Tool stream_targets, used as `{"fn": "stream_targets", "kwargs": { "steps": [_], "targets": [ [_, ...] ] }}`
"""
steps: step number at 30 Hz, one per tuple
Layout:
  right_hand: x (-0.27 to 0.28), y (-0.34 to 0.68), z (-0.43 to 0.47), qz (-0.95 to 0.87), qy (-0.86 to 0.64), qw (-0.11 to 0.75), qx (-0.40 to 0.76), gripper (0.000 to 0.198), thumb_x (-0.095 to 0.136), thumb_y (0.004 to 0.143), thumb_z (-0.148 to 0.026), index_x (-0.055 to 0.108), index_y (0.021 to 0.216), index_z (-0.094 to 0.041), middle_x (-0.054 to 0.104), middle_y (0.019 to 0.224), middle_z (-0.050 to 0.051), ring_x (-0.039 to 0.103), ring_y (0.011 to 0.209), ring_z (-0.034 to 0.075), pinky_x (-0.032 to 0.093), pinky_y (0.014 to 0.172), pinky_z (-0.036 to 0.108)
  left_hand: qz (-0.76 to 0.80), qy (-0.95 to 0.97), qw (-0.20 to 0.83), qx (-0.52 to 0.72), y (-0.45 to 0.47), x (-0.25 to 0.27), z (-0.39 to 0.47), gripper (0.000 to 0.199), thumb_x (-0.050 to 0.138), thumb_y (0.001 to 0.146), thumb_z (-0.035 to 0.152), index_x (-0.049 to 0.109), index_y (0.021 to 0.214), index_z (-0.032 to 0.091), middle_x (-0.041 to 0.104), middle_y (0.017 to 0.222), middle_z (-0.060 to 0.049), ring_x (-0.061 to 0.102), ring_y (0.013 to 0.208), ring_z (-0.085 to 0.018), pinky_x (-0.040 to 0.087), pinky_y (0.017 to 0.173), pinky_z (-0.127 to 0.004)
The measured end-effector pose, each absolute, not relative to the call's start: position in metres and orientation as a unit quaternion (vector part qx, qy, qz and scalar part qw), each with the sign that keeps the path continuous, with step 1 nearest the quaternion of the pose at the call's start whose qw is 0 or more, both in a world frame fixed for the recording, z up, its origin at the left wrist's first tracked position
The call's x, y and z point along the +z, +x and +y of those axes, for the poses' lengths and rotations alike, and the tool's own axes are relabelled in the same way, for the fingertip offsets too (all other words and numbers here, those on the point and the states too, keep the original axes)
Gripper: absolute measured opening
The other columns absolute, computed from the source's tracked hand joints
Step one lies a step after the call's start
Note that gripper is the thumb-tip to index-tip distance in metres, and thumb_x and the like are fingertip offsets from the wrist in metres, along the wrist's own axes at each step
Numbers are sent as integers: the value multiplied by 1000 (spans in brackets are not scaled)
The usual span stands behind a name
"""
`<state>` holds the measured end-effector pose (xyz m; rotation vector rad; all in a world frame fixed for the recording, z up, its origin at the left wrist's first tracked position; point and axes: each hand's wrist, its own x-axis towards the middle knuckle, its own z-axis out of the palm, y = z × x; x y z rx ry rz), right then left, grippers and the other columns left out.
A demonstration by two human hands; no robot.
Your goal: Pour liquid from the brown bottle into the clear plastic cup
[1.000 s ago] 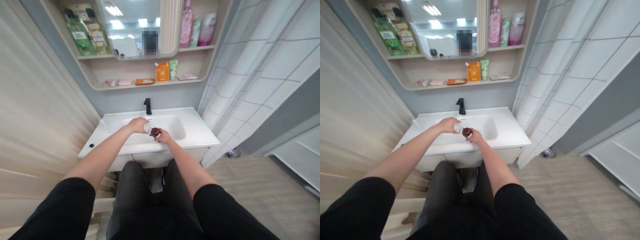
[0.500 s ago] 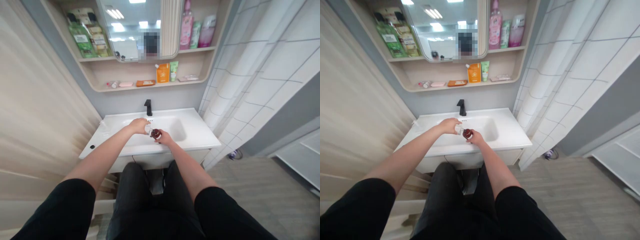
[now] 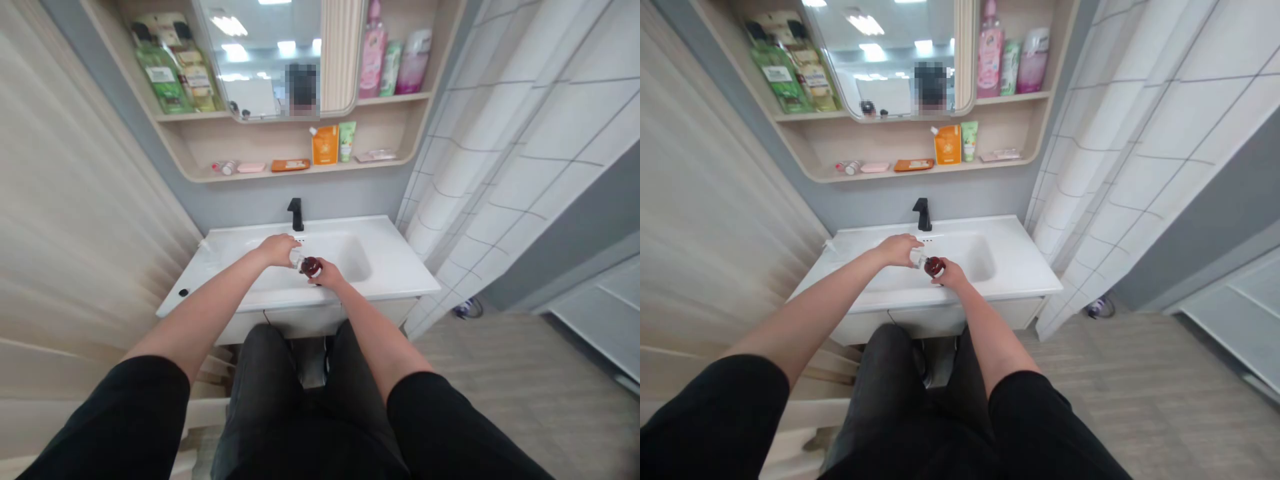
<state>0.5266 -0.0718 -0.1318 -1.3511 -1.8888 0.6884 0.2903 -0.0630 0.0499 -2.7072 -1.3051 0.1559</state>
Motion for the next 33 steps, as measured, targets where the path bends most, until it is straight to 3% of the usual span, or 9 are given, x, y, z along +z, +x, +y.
{"fn": "stream_targets", "kwargs": {
  "steps": [33],
  "targets": [
    [-135,527,-68,-731,-536,335,257,78,104,60,-34,73,131,-26,83,111,2,77,102,28,59,92,36,-433,-895,70,79,306,60,-64,74,85,73,45,72,144,29,75,135,-11,66,131,-35,57,105,-41]
  ]
}}
